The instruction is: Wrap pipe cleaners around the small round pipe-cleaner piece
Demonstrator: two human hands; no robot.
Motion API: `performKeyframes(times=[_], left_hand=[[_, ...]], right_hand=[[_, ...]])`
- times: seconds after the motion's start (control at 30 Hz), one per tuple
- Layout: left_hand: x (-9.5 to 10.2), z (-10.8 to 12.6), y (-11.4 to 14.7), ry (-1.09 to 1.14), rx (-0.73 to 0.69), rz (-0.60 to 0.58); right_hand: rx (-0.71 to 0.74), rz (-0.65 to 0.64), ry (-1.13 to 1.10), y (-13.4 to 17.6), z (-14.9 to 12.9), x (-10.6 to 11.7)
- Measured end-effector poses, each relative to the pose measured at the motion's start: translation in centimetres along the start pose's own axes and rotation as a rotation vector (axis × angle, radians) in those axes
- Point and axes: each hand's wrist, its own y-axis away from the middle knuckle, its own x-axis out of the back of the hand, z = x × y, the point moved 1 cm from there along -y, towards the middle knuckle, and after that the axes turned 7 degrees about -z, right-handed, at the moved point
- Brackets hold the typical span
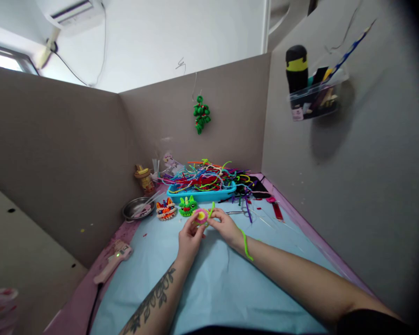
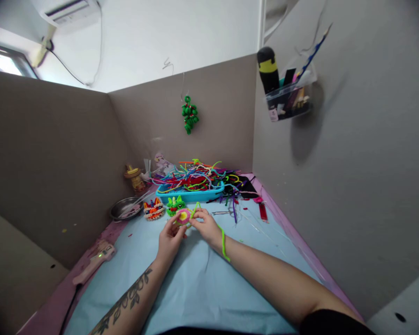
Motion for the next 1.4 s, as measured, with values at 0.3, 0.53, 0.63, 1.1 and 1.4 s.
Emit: performKeyframes(times=[0.3, 0.53, 0.63, 1.1, 1.4], left_hand=[[0.5, -0.2, -0.4, 0.048, 0.108, 0.087], [0.4, -0.2, -0.6, 0.103, 0.092, 0.041], [0.4, -0.3, -0.6, 0.147, 0.121, 0.015], [0.2, 0.7, -0.4, 0.137, 0.159, -0.053], [-0.1, 0.7, -0.4, 0.233, 0.251, -0.066]], right_hand=[[-0.026, -0.012, -0.076, -0.1, -0.2, 0.2], [-0.06, 0.02, -0.159, -0.4, -0.5, 0.3], [-0.004, 0.062, -0.085, -0.5, -0.3, 0.5], [-0.11, -0.07, -0.141, -0.6, -0.7, 0.5], [-0.044, 0.032, 0.073, -0.1, -0.9, -0.4]])
